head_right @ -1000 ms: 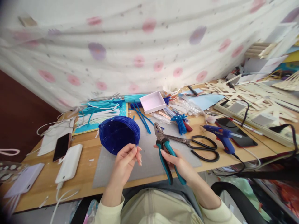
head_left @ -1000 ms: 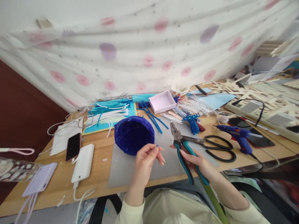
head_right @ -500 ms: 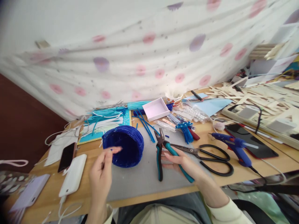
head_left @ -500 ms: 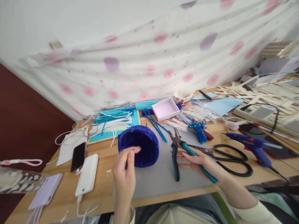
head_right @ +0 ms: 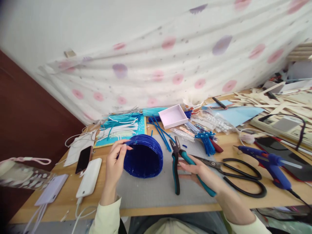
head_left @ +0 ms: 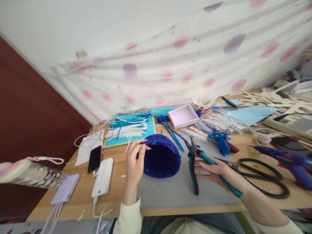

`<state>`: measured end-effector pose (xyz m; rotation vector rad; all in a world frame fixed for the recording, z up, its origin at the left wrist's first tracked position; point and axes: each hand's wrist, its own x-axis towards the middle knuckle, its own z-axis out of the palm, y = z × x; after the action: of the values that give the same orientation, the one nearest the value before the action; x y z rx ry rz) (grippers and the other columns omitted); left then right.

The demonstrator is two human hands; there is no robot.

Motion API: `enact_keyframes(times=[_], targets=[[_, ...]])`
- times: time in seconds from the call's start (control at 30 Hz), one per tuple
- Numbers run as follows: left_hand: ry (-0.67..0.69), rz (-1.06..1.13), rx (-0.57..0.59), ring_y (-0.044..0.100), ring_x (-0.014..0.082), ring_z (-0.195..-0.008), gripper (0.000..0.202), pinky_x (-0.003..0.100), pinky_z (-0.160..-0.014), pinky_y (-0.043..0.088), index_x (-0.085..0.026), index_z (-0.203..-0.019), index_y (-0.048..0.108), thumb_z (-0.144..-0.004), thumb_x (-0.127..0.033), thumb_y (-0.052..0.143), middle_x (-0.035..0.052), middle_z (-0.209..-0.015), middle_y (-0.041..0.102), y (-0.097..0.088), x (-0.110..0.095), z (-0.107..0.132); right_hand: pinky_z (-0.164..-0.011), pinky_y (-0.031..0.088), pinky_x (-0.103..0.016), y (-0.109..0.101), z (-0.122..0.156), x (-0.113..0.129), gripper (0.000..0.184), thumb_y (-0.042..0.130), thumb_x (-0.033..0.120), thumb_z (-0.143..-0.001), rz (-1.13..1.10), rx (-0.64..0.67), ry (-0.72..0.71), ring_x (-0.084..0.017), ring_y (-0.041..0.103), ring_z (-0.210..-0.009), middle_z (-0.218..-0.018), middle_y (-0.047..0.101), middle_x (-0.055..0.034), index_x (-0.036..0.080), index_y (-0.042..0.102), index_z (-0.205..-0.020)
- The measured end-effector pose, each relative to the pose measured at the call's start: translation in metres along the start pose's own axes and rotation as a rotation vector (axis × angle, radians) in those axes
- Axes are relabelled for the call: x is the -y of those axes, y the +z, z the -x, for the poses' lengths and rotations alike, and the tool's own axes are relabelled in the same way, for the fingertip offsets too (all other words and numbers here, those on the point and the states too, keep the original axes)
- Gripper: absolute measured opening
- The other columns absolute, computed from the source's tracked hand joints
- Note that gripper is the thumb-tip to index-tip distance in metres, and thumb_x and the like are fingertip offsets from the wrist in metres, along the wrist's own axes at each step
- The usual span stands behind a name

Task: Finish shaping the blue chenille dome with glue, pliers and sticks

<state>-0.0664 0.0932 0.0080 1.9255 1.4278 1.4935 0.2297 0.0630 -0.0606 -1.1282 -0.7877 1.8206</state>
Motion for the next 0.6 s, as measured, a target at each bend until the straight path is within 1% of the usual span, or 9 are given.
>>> enact_keyframes(times=[0.07, 0.13, 0.2, 0.27, 0.3, 0.4, 0.47, 0.5, 0.6], targets=[[0.027, -0.001, -0.02, 0.066, 0.0231, -0.11, 0.031, 0.036, -0.099, 0.047, -0.022, -0.081, 0.073, -0.1, -0.029, 0.05, 0.0076, -0.109, 0.073, 0.003, -0.001, 0.008, -0.09, 0.058, -0.047, 0.004, 0.0, -0.001, 0.055, 0.082, 0.044, -0.075, -0.057, 0.021, -0.037, -0.033, 0.068, -0.116, -0.125, 0.072, -0.0148, 0.022, 0.068, -0.123], [0.066, -0.01, -0.039, 0.067, 0.0221, -0.109, 0.03, 0.035, -0.098, 0.048, -0.022, -0.082, 0.073, -0.101, -0.027, 0.05, 0.0069, -0.11, 0.074, 0.005, -0.002, 0.013, -0.087, 0.059, -0.046, 0.008, 0.002, -0.001, 0.052, 0.082, 0.048, -0.072, -0.075, 0.02, -0.091, -0.031, 0.07, -0.106, -0.111, 0.074, -0.0111, 0.021, 0.069, -0.115], [0.11, -0.033, -0.051, 0.067, 0.0211, -0.107, 0.029, 0.035, -0.097, 0.049, -0.023, -0.082, 0.074, -0.101, -0.026, 0.051, 0.0058, -0.109, 0.074, 0.006, -0.001, 0.017, -0.083, 0.06, -0.045, 0.011, 0.004, 0.001, 0.048, 0.081, 0.054, -0.071, 0.039, -0.054, -0.13, -0.028, 0.071, -0.093, -0.096, 0.074, -0.007, 0.021, 0.07, -0.104], [0.144, -0.051, -0.06, 0.067, 0.0203, -0.107, 0.028, 0.034, -0.096, 0.049, -0.023, -0.083, 0.074, -0.101, -0.024, 0.052, 0.0049, -0.108, 0.074, 0.005, -0.001, 0.02, -0.08, 0.059, -0.044, 0.013, 0.006, 0.002, 0.047, 0.076, 0.059, -0.075, 0.324, -0.174, -0.162, -0.028, 0.07, -0.083, -0.088, 0.072, -0.0052, 0.021, 0.069, -0.101], [0.153, -0.056, -0.063, 0.067, 0.0199, -0.107, 0.028, 0.034, -0.096, 0.049, -0.023, -0.084, 0.074, -0.1, -0.023, 0.052, 0.0046, -0.108, 0.075, 0.005, -0.001, 0.021, -0.082, 0.059, -0.044, 0.013, 0.005, 0.001, 0.046, 0.072, 0.059, -0.078, 0.498, -0.236, -0.203, -0.029, 0.07, -0.084, -0.09, 0.073, -0.0064, 0.02, 0.068, -0.102], [0.179, -0.063, -0.081, 0.068, 0.0185, -0.107, 0.026, 0.033, -0.096, 0.05, -0.024, -0.087, 0.075, -0.1, -0.02, 0.053, 0.004, -0.109, 0.074, 0.007, -0.002, 0.027, -0.09, 0.055, -0.049, 0.013, -0.002, -0.01, 0.046, 0.064, 0.052, -0.086, 0.976, -0.356, -0.426, -0.034, 0.069, -0.098, -0.109, 0.073, -0.0151, 0.017, 0.066, -0.115], [0.188, -0.067, -0.088, 0.067, 0.0179, -0.108, 0.025, 0.032, -0.096, 0.05, -0.024, -0.088, 0.075, -0.099, -0.017, 0.053, 0.0038, -0.111, 0.074, 0.009, -0.004, 0.033, -0.091, 0.055, -0.052, 0.013, -0.01, -0.022, 0.047, 0.065, 0.043, -0.087, 1.243, -0.403, -0.564, -0.037, 0.067, -0.102, -0.115, 0.071, -0.0205, 0.013, 0.064, -0.123], [0.193, -0.071, -0.09, 0.067, 0.0178, -0.109, 0.025, 0.032, -0.097, 0.05, -0.024, -0.088, 0.075, -0.099, -0.017, 0.053, 0.0038, -0.112, 0.074, 0.01, -0.005, 0.036, -0.089, 0.055, -0.052, 0.013, -0.014, -0.028, 0.049, 0.068, 0.039, -0.087, 1.369, -0.418, -0.606, -0.038, 0.067, -0.101, -0.114, 0.07, -0.0223, 0.011, 0.064, -0.126], [0.217, -0.089, -0.1, 0.067, 0.0188, -0.11, 0.026, 0.034, -0.098, 0.05, -0.024, -0.088, 0.075, -0.099, -0.015, 0.053, 0.0039, -0.112, 0.075, 0.012, -0.009, 0.042, -0.083, 0.055, -0.051, 0.016, -0.018, -0.038, 0.056, 0.076, 0.035, -0.084, 1.653, -0.447, -0.67, -0.039, 0.066, -0.096, -0.108, 0.07, -0.0245, 0.005, 0.064, -0.129]])
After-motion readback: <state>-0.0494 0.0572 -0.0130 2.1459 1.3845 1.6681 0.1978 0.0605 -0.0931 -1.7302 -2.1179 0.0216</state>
